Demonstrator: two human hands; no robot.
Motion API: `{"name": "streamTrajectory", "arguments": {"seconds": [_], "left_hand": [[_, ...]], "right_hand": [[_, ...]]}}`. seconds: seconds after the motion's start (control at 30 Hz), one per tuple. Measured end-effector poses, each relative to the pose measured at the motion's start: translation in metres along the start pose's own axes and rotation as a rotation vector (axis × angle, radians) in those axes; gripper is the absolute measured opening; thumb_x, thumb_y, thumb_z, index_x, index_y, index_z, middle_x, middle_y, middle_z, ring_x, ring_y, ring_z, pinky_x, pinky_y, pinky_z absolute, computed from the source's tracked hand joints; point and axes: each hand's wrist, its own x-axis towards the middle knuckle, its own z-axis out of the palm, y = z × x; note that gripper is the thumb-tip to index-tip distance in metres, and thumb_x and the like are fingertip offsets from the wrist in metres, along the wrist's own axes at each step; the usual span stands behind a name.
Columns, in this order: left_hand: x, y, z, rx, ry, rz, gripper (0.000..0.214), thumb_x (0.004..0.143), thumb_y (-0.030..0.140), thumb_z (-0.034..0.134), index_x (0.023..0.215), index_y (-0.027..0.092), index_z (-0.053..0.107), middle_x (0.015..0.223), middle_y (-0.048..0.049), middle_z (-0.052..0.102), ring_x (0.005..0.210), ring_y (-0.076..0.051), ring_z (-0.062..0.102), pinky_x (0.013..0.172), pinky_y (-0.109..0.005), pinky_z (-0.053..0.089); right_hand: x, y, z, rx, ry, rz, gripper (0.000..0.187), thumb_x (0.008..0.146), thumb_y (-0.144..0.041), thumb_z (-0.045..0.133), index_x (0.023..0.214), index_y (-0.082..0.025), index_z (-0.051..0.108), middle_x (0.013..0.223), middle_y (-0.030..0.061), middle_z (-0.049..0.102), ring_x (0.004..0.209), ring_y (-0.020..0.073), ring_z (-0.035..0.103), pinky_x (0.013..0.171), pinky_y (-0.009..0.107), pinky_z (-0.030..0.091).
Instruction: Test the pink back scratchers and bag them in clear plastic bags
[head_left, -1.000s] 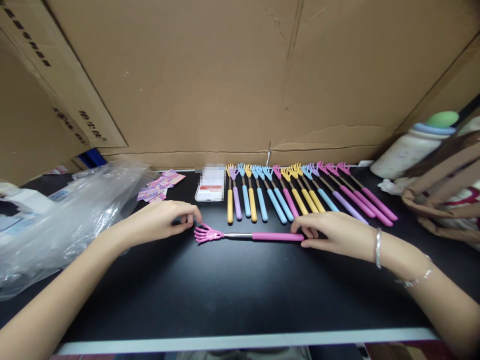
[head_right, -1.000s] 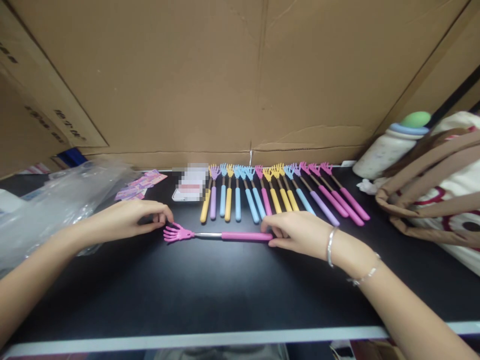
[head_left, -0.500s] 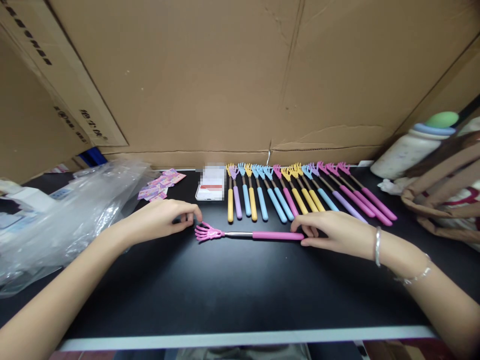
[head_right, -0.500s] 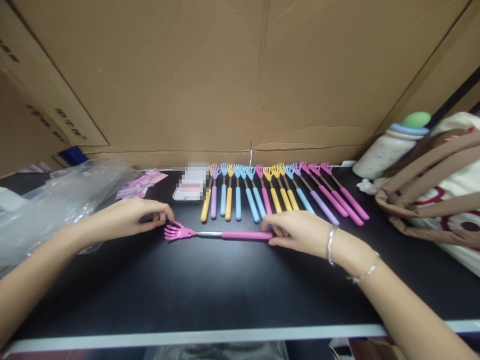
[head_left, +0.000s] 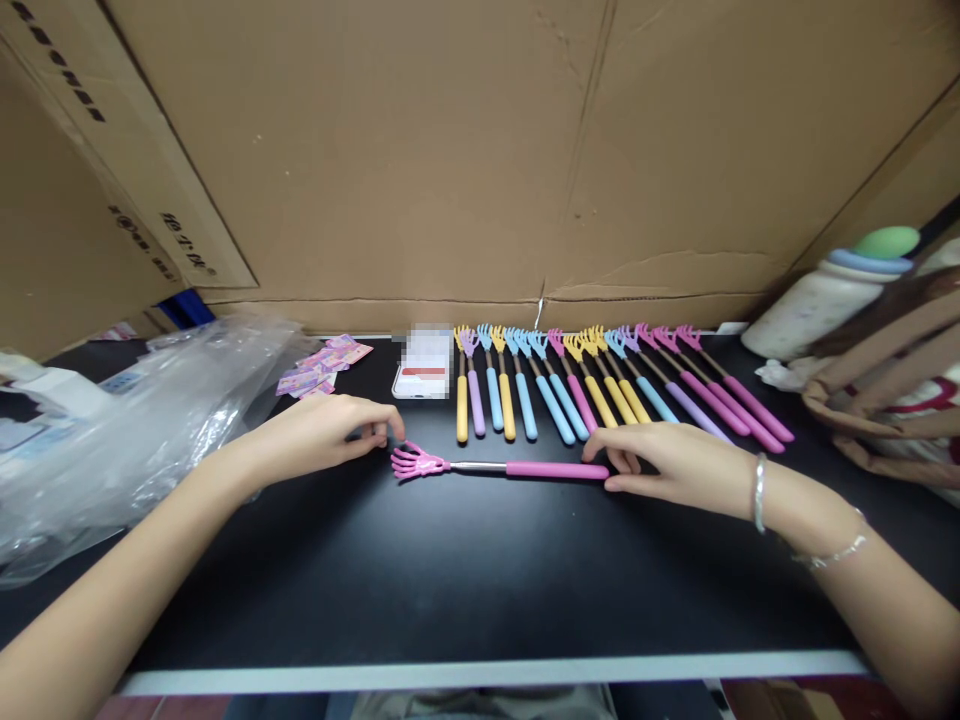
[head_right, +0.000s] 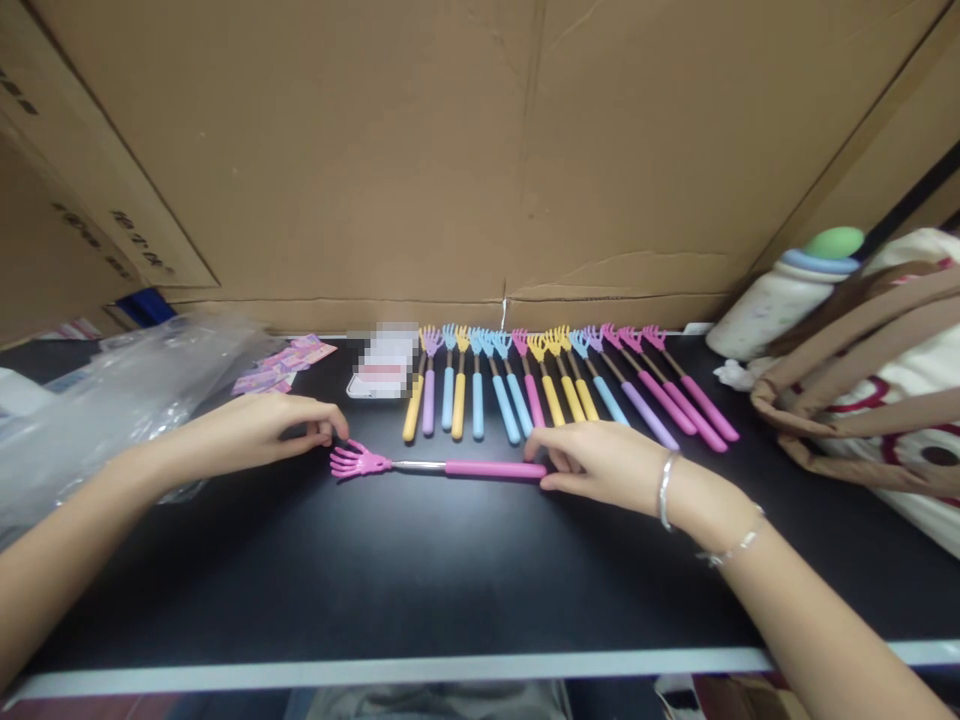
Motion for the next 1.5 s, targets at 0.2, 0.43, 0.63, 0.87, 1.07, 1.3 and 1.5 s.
{"name": "streamTrajectory", "arguments": {"seconds": [0.2,0.43,0.63,0.87,1.07,1.3,1.5], "left_hand": [[0.0,0.0003,-0.0008,-0.009,0.002,-0.01,0.025,0.085,0.025,0.04,0.097,0.029,0.061,0.087,0.0043,0.068,0.074,-0.012,0.062,0.064,-0.02,0.04],[0.0006,0.0001,-0.0005,0.014,-0.022,-0.034,0.023,0.086,0.024,0.041,0.099,0.029,0.06,0.089,0.0046,0.068,0.076,-0.012,0.062,0.064,-0.02,0.039],[0.0,0.0048,-0.0026,0.019,-0.023,-0.055,0.018,0.086,0.03,0.045,0.093,0.028,0.061,0.086,0.0055,0.067,0.074,-0.011,0.061,0.063,-0.019,0.038],[-0.0002,0.0064,-0.0031,0.007,-0.019,-0.047,0.014,0.085,0.032,0.048,0.086,0.025,0.059,0.082,0.0056,0.066,0.071,-0.011,0.059,0.062,-0.019,0.036],[-0.0001,0.0095,-0.0045,0.001,-0.033,-0.063,0.017,0.087,0.033,0.044,0.083,0.025,0.057,0.082,0.0063,0.065,0.07,-0.01,0.058,0.061,-0.02,0.035],[-0.0005,0.0086,-0.0037,-0.003,-0.026,-0.058,0.019,0.088,0.036,0.044,0.083,0.024,0.058,0.081,0.0053,0.066,0.069,-0.011,0.058,0.061,-0.02,0.035],[-0.0002,0.006,-0.0022,-0.014,-0.018,-0.049,0.022,0.088,0.038,0.043,0.084,0.024,0.059,0.081,0.0046,0.066,0.069,-0.011,0.058,0.06,-0.02,0.035]], "right_hand": [[-0.0003,-0.0002,0.0,-0.01,-0.023,0.01,0.027,0.083,-0.04,0.05,0.103,-0.023,0.058,0.067,-0.0011,0.057,0.058,0.0147,0.052,0.053,0.024,0.032],[-0.0009,-0.0023,-0.0012,-0.008,-0.023,0.017,0.027,0.084,-0.039,0.049,0.104,-0.023,0.058,0.067,-0.0008,0.056,0.057,0.0148,0.052,0.053,0.024,0.032],[-0.0007,-0.0046,-0.0025,-0.02,-0.045,0.025,0.028,0.085,-0.041,0.048,0.105,-0.023,0.057,0.068,-0.0007,0.056,0.059,0.0151,0.052,0.054,0.024,0.032],[-0.0007,-0.004,-0.003,-0.016,-0.049,0.022,0.03,0.085,-0.042,0.047,0.105,-0.022,0.056,0.069,-0.0002,0.057,0.059,0.0152,0.052,0.054,0.024,0.032],[-0.0005,-0.0064,-0.0029,-0.019,-0.055,0.029,0.031,0.085,-0.042,0.046,0.105,-0.022,0.056,0.068,-0.0001,0.057,0.058,0.0151,0.052,0.054,0.024,0.033],[-0.0022,-0.0032,-0.0021,-0.009,-0.05,0.035,0.032,0.086,-0.045,0.046,0.106,-0.022,0.056,0.07,-0.0002,0.058,0.06,0.0156,0.053,0.055,0.024,0.033],[-0.0022,-0.0049,-0.0029,-0.003,-0.053,0.048,0.033,0.086,-0.045,0.046,0.107,-0.022,0.057,0.07,-0.0001,0.058,0.06,0.0159,0.053,0.054,0.024,0.032]]}}
